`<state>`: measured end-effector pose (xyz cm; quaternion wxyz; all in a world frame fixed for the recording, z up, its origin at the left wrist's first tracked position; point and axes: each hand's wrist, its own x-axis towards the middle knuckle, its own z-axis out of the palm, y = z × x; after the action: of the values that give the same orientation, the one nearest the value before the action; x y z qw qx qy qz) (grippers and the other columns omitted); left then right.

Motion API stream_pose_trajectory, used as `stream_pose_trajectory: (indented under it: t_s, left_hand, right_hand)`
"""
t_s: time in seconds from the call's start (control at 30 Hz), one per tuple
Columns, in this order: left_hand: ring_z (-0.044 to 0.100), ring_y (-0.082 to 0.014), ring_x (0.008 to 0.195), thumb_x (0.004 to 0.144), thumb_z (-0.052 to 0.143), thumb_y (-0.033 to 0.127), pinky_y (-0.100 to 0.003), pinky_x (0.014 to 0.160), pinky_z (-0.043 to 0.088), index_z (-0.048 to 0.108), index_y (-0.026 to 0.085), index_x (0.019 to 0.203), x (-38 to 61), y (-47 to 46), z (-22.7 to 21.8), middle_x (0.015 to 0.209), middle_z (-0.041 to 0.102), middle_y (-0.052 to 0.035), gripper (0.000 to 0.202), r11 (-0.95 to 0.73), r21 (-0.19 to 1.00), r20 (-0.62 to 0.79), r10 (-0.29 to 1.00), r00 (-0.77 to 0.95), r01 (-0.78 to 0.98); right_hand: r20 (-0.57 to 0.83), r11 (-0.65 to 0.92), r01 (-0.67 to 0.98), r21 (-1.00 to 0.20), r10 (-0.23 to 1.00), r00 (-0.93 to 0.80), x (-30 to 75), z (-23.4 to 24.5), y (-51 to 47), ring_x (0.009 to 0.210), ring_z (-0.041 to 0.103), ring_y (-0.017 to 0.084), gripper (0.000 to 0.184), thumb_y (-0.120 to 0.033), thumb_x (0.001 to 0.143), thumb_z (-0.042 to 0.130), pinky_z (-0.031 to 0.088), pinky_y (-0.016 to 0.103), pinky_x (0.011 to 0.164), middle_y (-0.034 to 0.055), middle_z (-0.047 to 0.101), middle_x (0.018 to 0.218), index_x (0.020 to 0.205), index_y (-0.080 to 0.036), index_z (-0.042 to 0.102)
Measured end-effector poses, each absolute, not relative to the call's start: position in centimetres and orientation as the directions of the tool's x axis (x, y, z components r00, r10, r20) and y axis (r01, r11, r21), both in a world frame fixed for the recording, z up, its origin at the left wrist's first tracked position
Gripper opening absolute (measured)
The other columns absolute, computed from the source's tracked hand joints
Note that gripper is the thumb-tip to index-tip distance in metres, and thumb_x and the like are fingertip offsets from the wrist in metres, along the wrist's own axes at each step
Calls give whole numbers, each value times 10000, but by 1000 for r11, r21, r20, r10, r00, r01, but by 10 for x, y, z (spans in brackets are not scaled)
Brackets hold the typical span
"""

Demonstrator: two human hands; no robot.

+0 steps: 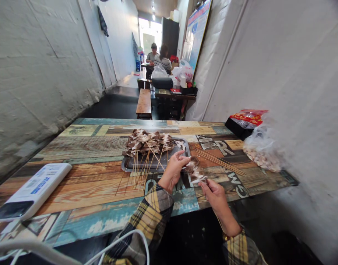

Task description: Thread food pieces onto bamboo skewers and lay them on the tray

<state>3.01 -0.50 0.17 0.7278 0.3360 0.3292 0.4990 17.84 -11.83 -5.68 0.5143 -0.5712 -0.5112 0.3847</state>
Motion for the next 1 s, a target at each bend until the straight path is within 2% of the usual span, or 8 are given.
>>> stream_pose_trajectory:
  t_s: [0.3,0.4,0.5,0.57,0.67,0.77,1.0]
  left_hand:
    - [480,-57,516,526,814,184,-213,553,334,600,100,983,32,-6,-2,598,575,44,512,207,861,-82,958,275,-465]
    - [505,-62,529,535,824,215,-208,551,359,600,114,991,31,-7,1,645,607,26,518,246,818,-78,943,324,-520]
    - [575,-95,603,584,813,306,-229,581,425,593,138,1003,28,-6,5,792,672,-37,501,298,748,-92,931,352,-592]
    - [606,-117,652,623,790,371,-248,604,460,601,146,986,25,-5,6,867,689,-73,467,313,715,-95,929,357,-625]
    - [622,-130,685,654,760,434,-250,624,477,629,145,951,24,-4,4,868,696,-87,435,312,696,-89,931,353,-647]
    - [622,-135,704,680,726,483,-240,630,473,661,135,920,26,-4,0,841,690,-83,428,300,719,-75,930,359,-627]
    - [586,-114,682,673,718,519,-223,615,460,699,123,849,29,-10,0,819,648,-59,434,274,821,-80,923,375,-500]
  right_hand:
    - [140,70,313,-947,968,207,176,-53,-119,507,347,80,352,-457,867,550,277,204,471,-45,415,558,702,-148,581]
    - [107,50,248,-968,969,224,175,-51,-118,484,342,77,358,-484,849,562,273,202,457,-47,427,547,759,-142,617]
    - [42,10,139,-990,972,233,175,-50,-117,446,323,74,394,-535,822,574,255,201,426,-55,427,525,820,-146,634]
    - [39,15,102,-995,969,245,174,-50,-117,438,310,73,409,-557,805,587,240,201,415,-61,415,519,814,-150,629]
    - [61,39,93,-995,966,253,173,-49,-117,435,298,67,404,-558,801,597,233,199,412,-65,404,520,761,-156,605]
    - [66,45,85,-995,965,254,172,-49,-116,440,302,64,397,-545,809,598,240,196,417,-64,402,519,726,-158,590]
    - [44,21,89,-996,963,264,173,-52,-115,428,312,67,428,-570,787,607,248,198,401,-59,421,525,821,-145,644]
